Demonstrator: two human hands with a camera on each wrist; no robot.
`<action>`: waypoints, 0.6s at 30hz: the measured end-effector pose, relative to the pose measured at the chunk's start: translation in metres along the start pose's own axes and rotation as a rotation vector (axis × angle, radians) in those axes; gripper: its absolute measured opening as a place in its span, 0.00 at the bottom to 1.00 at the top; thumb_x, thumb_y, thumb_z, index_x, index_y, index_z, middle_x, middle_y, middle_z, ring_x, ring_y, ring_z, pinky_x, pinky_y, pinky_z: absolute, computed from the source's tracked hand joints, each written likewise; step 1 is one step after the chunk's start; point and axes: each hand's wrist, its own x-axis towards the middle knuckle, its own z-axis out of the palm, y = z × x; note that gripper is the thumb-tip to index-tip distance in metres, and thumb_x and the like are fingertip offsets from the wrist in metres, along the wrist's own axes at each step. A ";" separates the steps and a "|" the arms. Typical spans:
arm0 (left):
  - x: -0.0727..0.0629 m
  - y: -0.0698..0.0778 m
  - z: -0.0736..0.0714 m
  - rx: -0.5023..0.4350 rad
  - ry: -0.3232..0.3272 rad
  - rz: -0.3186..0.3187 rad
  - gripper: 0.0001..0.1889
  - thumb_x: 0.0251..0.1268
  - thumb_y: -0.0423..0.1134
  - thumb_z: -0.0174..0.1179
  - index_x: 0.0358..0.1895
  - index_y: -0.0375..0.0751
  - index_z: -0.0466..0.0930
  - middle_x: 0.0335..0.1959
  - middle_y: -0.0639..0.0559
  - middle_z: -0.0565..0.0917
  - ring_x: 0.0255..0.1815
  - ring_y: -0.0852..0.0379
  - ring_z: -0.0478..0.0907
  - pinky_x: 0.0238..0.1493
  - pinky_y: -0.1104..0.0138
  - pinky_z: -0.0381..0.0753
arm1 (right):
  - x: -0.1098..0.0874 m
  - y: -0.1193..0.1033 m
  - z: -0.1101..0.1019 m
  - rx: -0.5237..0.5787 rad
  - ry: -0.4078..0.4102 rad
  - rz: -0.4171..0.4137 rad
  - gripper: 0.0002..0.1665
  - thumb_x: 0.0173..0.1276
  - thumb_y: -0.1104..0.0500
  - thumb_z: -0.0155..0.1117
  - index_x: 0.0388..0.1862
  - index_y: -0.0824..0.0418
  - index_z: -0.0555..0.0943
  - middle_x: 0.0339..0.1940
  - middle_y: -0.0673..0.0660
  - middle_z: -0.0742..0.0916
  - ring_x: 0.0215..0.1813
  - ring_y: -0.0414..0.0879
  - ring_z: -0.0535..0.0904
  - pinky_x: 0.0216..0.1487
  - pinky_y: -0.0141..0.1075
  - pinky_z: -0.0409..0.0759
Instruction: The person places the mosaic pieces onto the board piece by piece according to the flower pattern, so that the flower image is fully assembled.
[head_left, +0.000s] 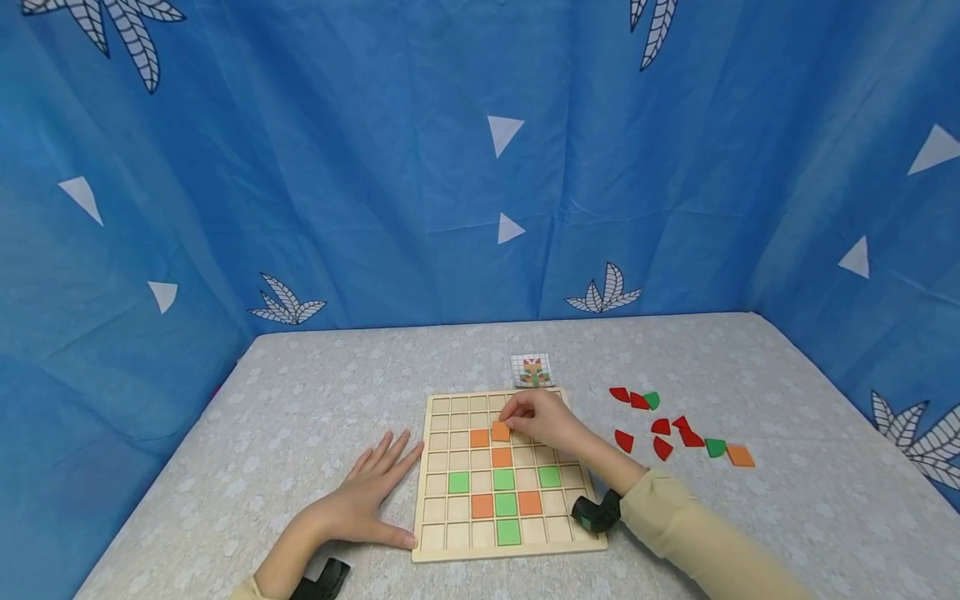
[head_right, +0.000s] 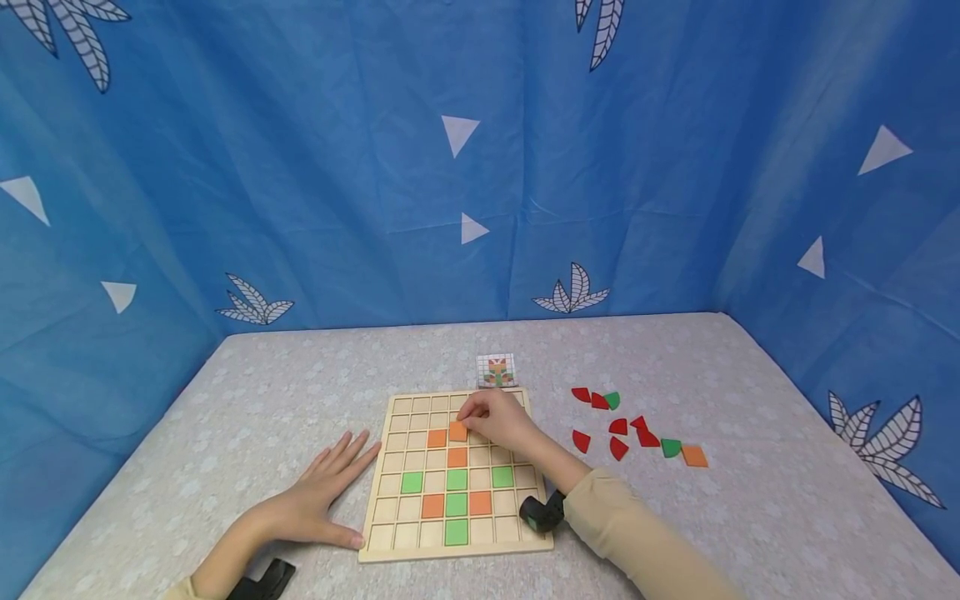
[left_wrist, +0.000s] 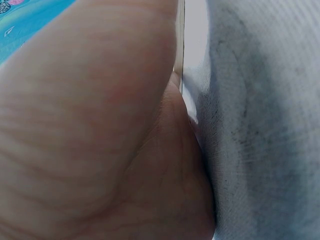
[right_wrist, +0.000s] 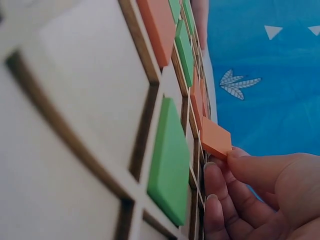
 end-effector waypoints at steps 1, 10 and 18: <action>0.000 0.000 0.000 -0.002 0.001 0.000 0.60 0.40 0.66 0.68 0.75 0.42 0.46 0.74 0.38 0.40 0.72 0.36 0.31 0.63 0.39 0.32 | 0.000 0.000 0.000 -0.002 -0.002 -0.003 0.05 0.63 0.69 0.64 0.33 0.61 0.85 0.26 0.47 0.82 0.29 0.41 0.76 0.31 0.35 0.76; 0.000 0.000 0.000 0.000 -0.001 -0.005 0.61 0.40 0.66 0.68 0.75 0.43 0.46 0.74 0.39 0.40 0.72 0.37 0.31 0.63 0.39 0.33 | -0.001 0.000 0.000 -0.038 -0.024 -0.024 0.04 0.62 0.69 0.64 0.32 0.62 0.85 0.24 0.47 0.82 0.25 0.40 0.75 0.26 0.33 0.74; 0.000 0.001 0.000 0.000 0.002 -0.009 0.61 0.39 0.66 0.69 0.75 0.42 0.47 0.74 0.38 0.41 0.72 0.36 0.31 0.63 0.40 0.33 | -0.001 -0.001 0.001 -0.068 -0.027 -0.021 0.04 0.62 0.67 0.65 0.31 0.60 0.85 0.26 0.45 0.82 0.26 0.39 0.74 0.28 0.33 0.73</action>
